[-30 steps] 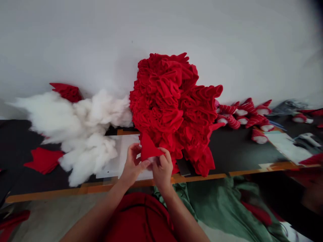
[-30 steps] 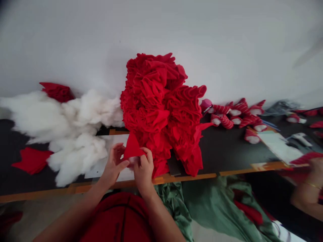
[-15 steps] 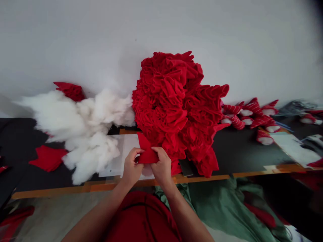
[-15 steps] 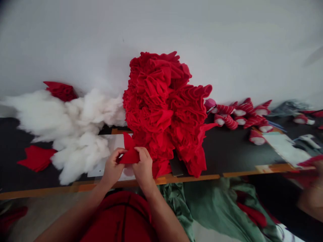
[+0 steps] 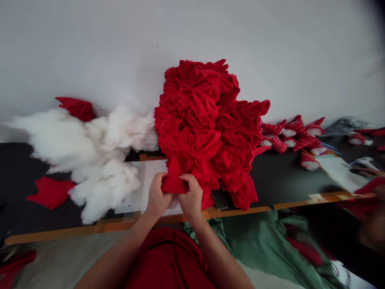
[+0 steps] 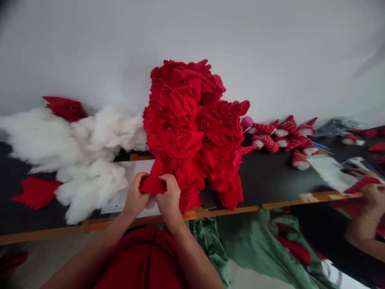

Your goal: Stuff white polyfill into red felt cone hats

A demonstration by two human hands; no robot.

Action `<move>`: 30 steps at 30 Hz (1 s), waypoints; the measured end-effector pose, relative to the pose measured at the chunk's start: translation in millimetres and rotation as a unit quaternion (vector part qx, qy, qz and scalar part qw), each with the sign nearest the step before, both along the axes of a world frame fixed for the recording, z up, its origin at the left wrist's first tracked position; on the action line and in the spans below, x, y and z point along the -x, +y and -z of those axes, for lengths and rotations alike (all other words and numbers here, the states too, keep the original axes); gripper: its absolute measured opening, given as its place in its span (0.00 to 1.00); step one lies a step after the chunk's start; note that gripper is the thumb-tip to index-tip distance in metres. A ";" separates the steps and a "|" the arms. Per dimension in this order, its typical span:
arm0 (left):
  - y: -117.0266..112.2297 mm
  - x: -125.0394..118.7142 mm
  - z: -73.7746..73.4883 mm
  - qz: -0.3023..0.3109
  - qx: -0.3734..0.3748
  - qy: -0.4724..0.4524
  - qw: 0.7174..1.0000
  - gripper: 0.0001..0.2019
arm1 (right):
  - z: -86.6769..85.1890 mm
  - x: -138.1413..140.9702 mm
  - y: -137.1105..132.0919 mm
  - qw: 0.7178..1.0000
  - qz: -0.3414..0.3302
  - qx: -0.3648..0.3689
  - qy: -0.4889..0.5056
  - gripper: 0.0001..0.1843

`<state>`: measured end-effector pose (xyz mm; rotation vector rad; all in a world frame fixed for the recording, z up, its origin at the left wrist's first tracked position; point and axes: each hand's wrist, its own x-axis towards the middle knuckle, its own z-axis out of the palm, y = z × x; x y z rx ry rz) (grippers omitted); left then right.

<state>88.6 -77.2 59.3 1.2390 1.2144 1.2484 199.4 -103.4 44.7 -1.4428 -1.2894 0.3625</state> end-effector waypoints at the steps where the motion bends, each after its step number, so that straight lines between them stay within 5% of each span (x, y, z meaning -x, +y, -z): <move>1: 1.9 -0.3 0.3 -0.004 0.001 0.013 1.000 0.15 | 0.6 -0.2 -0.3 1.000 -0.011 -0.006 -0.004 0.17; 7: 14.0 3.6 4.7 -0.020 -0.022 0.010 1.000 0.15 | 5.4 -10.9 2.7 0.998 0.044 0.036 0.015 0.18; 13: -4.3 14.2 3.3 0.145 -0.017 -0.019 0.989 0.28 | 0.2 -16.4 7.7 0.988 0.060 0.111 0.089 0.19; 20: 8.2 11.2 11.3 0.032 0.019 -0.049 0.998 0.18 | -11.6 -18.1 6.0 0.980 -0.137 0.093 0.112 0.23; 25: 8.5 6.9 5.6 0.048 0.037 -0.032 0.998 0.14 | -5.6 -16.5 6.6 0.995 -0.071 0.065 0.002 0.21; 30: 9.4 7.7 9.8 -0.006 0.013 0.022 1.000 0.16 | 4.5 -20.8 8.6 0.999 0.007 0.038 -0.009 0.20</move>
